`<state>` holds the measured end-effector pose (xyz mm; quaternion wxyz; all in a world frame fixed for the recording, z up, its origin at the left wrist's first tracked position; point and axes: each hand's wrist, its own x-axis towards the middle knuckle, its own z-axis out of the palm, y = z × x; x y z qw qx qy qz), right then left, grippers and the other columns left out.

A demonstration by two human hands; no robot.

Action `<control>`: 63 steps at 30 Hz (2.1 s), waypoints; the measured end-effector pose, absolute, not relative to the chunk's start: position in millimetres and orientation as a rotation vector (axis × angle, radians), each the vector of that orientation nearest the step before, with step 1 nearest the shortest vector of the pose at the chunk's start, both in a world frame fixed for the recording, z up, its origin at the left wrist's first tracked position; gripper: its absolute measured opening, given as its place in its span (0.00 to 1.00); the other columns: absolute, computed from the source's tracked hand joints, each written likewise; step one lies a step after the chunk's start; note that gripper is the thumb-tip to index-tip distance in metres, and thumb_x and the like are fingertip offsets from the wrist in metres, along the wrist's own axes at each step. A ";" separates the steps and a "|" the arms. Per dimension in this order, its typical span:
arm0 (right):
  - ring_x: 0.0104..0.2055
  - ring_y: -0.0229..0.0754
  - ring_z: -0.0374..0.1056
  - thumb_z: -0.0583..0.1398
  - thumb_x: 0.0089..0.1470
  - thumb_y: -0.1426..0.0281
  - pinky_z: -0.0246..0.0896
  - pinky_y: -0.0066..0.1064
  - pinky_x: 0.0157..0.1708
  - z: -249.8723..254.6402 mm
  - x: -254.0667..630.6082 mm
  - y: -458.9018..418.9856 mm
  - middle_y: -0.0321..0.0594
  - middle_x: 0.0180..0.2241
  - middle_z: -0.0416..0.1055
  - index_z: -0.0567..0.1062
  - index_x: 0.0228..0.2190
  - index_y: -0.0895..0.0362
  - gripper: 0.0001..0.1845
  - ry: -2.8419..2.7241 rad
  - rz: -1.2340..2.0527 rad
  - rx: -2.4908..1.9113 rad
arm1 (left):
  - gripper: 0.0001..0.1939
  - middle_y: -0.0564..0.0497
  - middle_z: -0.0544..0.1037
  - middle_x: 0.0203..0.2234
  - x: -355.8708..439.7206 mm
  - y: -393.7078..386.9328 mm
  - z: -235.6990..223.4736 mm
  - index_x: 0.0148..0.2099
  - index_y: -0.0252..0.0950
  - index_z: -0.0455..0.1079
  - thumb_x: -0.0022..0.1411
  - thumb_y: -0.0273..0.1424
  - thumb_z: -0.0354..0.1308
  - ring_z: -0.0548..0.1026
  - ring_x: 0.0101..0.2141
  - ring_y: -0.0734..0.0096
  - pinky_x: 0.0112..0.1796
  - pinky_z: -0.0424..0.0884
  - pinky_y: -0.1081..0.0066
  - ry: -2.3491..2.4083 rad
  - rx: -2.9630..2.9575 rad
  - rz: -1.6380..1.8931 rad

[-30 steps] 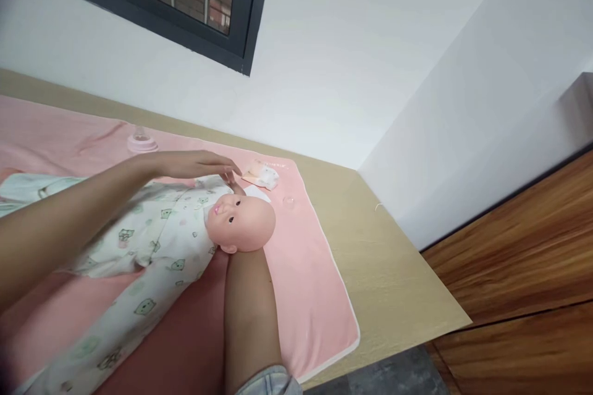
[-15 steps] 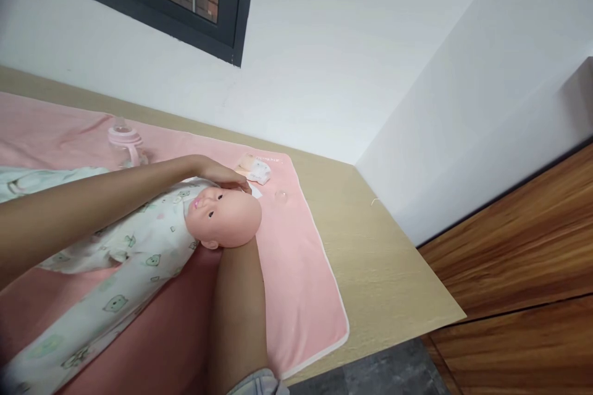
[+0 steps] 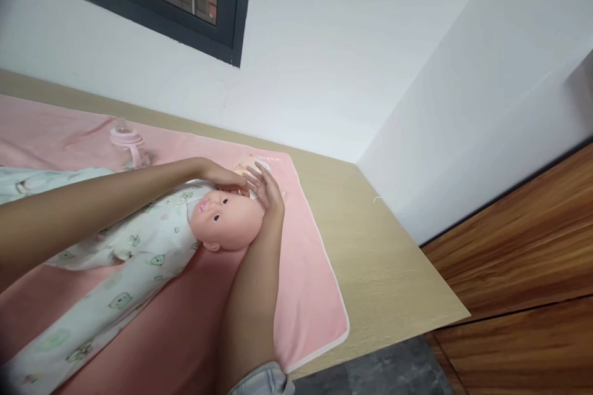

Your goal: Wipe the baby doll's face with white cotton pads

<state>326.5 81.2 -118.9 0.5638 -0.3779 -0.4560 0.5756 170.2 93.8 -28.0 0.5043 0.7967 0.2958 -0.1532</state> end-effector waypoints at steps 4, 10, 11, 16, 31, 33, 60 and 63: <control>0.44 0.38 0.73 0.59 0.56 0.59 0.70 0.27 0.42 -123.6 353.4 84.8 0.40 0.50 0.75 0.72 0.47 0.52 0.18 -0.830 1.335 -0.884 | 0.25 0.43 0.81 0.34 179.8 93.5 -35.6 0.45 0.34 0.78 0.60 0.42 0.46 0.78 0.38 0.56 0.44 0.74 0.65 0.721 1.950 -0.445; 0.27 0.32 0.65 0.62 0.48 0.68 0.60 0.23 0.28 -143.8 362.6 93.4 0.36 0.27 0.72 0.75 0.32 0.60 0.09 -1.196 1.195 -1.347 | 0.25 0.41 0.81 0.35 187.2 99.1 -37.8 0.46 0.32 0.77 0.59 0.44 0.49 0.78 0.37 0.55 0.41 0.75 0.64 0.774 2.099 -0.439; 0.26 0.32 0.63 0.62 0.46 0.69 0.58 0.23 0.27 -147.3 362.3 95.4 0.34 0.23 0.70 0.74 0.29 0.60 0.07 -1.219 1.196 -1.374 | 0.25 0.40 0.81 0.36 186.7 101.7 -35.3 0.47 0.32 0.76 0.58 0.45 0.51 0.78 0.37 0.55 0.41 0.74 0.64 0.782 2.145 -0.413; 0.24 0.32 0.62 0.65 0.43 0.72 0.58 0.24 0.29 -158.2 360.6 102.4 0.29 0.20 0.66 0.73 0.31 0.59 0.10 -1.254 1.124 -1.442 | 0.25 0.40 0.79 0.45 172.9 105.6 -12.5 0.51 0.31 0.73 0.57 0.43 0.53 0.77 0.42 0.58 0.43 0.70 0.70 0.799 2.406 -0.114; 0.31 0.33 0.65 0.71 0.36 0.59 0.58 0.25 0.34 -132.4 357.8 84.9 0.33 0.28 0.71 0.73 0.31 0.60 0.22 -1.358 1.206 -1.227 | 0.21 0.52 0.81 0.43 95.4 37.5 -2.3 0.48 0.38 0.77 0.65 0.45 0.52 0.76 0.42 0.60 0.38 0.67 0.71 1.082 2.435 0.654; 0.32 0.33 0.67 0.72 0.35 0.58 0.60 0.26 0.37 -121.4 355.5 79.4 0.34 0.30 0.72 0.73 0.31 0.59 0.24 -1.344 1.245 -1.119 | 0.20 0.52 0.80 0.44 89.8 35.2 -7.5 0.48 0.38 0.77 0.65 0.45 0.53 0.77 0.43 0.60 0.41 0.69 0.71 1.077 2.394 0.734; 0.39 0.36 0.70 0.68 0.51 0.55 0.66 0.28 0.42 18.7 273.8 -13.0 0.37 0.37 0.74 0.75 0.39 0.55 0.19 -2.052 1.034 -0.883 | 0.24 0.50 0.79 0.32 50.1 30.4 2.9 0.43 0.37 0.76 0.52 0.50 0.65 0.76 0.35 0.61 0.31 0.66 0.73 0.812 2.255 0.507; 0.41 0.36 0.71 0.64 0.55 0.52 0.67 0.28 0.46 18.8 279.1 -12.9 0.38 0.37 0.75 0.76 0.40 0.55 0.20 -1.967 0.998 -0.876 | 0.20 0.50 0.80 0.33 48.5 29.1 5.9 0.37 0.37 0.78 0.53 0.50 0.63 0.77 0.37 0.59 0.34 0.68 0.72 0.805 2.262 0.462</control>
